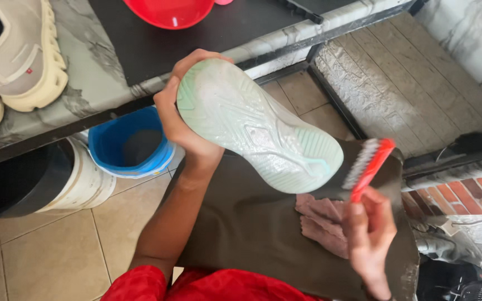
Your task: The person cleans a light green sneaker by scrubbing the sole with a red brush and wiping it with a pink cloth. They repeatedly dip the brush into a red bowl of water and continue scrubbing different areas of the shoe's sole.
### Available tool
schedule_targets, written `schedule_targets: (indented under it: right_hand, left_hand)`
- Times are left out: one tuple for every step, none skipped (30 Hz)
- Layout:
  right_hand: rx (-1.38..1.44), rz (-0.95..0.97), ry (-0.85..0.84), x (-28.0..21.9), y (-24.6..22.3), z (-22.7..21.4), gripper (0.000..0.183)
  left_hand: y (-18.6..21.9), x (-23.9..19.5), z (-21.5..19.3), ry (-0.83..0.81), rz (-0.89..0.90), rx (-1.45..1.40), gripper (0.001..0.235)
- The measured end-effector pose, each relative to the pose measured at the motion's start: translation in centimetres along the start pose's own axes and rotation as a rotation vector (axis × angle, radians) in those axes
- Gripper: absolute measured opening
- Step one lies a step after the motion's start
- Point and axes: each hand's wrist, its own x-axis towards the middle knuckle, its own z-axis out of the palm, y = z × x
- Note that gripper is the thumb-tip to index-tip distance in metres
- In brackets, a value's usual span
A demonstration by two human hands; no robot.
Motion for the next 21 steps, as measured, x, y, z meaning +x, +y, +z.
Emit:
schedule_targets:
  right_hand:
    - [-0.063, -0.275, -0.082, 1.8, 1.3, -1.2, 0.029]
    - [-0.129, -0.548, -0.160, 3.5, 2.7, -2.7, 0.031]
    - [-0.133, -0.545, -0.161, 4.3, 3.2, -3.2, 0.031]
    - [-0.059, -0.468, -0.156, 5.3, 3.8, -3.4, 0.032]
    - [0.014, -0.392, -0.150, 6.2, 4.4, -3.7, 0.033]
    - [0.013, -0.394, -0.148, 6.8, 4.7, -4.1, 0.033]
    - [0.142, -0.247, -0.170, 7.4, 5.0, -4.5, 0.024]
    - [0.272, -0.096, -0.192, 8.0, 5.4, -4.8, 0.017]
    - [0.273, -0.098, -0.192, 8.4, 5.4, -4.8, 0.017]
    - [0.385, -0.048, -0.240, 8.7, 5.4, -4.9, 0.016]
    - [0.497, 0.002, -0.287, 9.0, 5.5, -5.0, 0.015]
    - [0.497, 0.003, -0.283, 9.1, 5.6, -5.2, 0.015]
    - [0.516, 0.038, -0.321, 9.1, 5.7, -5.5, 0.019]
    - [0.536, 0.072, -0.356, 9.1, 5.8, -5.8, 0.026]
    - [0.537, 0.074, -0.350, 8.9, 5.9, -5.6, 0.026]
    - [0.531, 0.038, -0.382, 8.9, 5.8, -5.5, 0.024]
    - [0.525, 0.002, -0.414, 8.8, 5.7, -5.3, 0.026]
    - [0.524, 0.000, -0.410, 8.7, 5.7, -5.2, 0.026]
    - [0.391, -0.104, -0.408, 8.5, 5.7, -5.1, 0.025]
    - [0.258, -0.207, -0.402, 8.4, 5.8, -5.0, 0.025]
    - [0.257, -0.207, -0.398, 9.4, 6.8, -6.2, 0.025]
  left_hand:
    - [0.2, 0.1, 0.0, 0.014, -0.058, -0.052, 0.055]
    - [0.4, 0.0, 0.0, 0.029, -0.123, -0.106, 0.056]
    - [0.1, -0.1, 0.0, 0.034, -0.126, -0.105, 0.056]
    - [-0.1, 0.0, 0.0, 0.009, -0.144, -0.159, 0.055]
    - [-0.3, 0.0, 0.0, -0.015, -0.162, -0.212, 0.054]
    - [-0.9, 0.0, 0.0, -0.016, -0.162, -0.215, 0.054]
    - [-1.5, 0.0, 0.1, -0.011, -0.175, -0.221, 0.055]
    - [-1.9, 0.0, 0.1, -0.005, -0.186, -0.224, 0.057]
    - [-2.2, 0.0, 0.0, -0.006, -0.184, -0.224, 0.057]
    - [-2.4, -0.2, 0.0, -0.044, -0.210, -0.228, 0.056]
    - [-2.7, -0.3, 0.0, -0.081, -0.237, -0.231, 0.056]
    - [-3.4, -0.2, -0.2, -0.082, -0.241, -0.231, 0.056]
    - [-4.0, -0.2, -0.3, -0.119, -0.264, -0.258, 0.055]
    - [-4.7, -0.2, -0.4, -0.156, -0.289, -0.287, 0.055]
    - [-5.2, -0.2, -0.5, -0.158, -0.296, -0.287, 0.055]
    - [-5.9, -0.1, -0.5, -0.219, -0.404, -0.330, 0.054]
    - [-6.5, 0.0, -0.4, -0.279, -0.513, -0.372, 0.053]
    - [-7.3, -0.3, -0.4, -0.281, -0.515, -0.375, 0.053]
    - [-8.1, -0.6, -0.3, -0.345, -0.644, -0.382, 0.054]
    - [-8.9, -0.9, -0.2, -0.410, -0.774, -0.388, 0.054]
    - [-10.3, -2.0, 0.1, -0.412, -0.777, -0.389, 0.054]
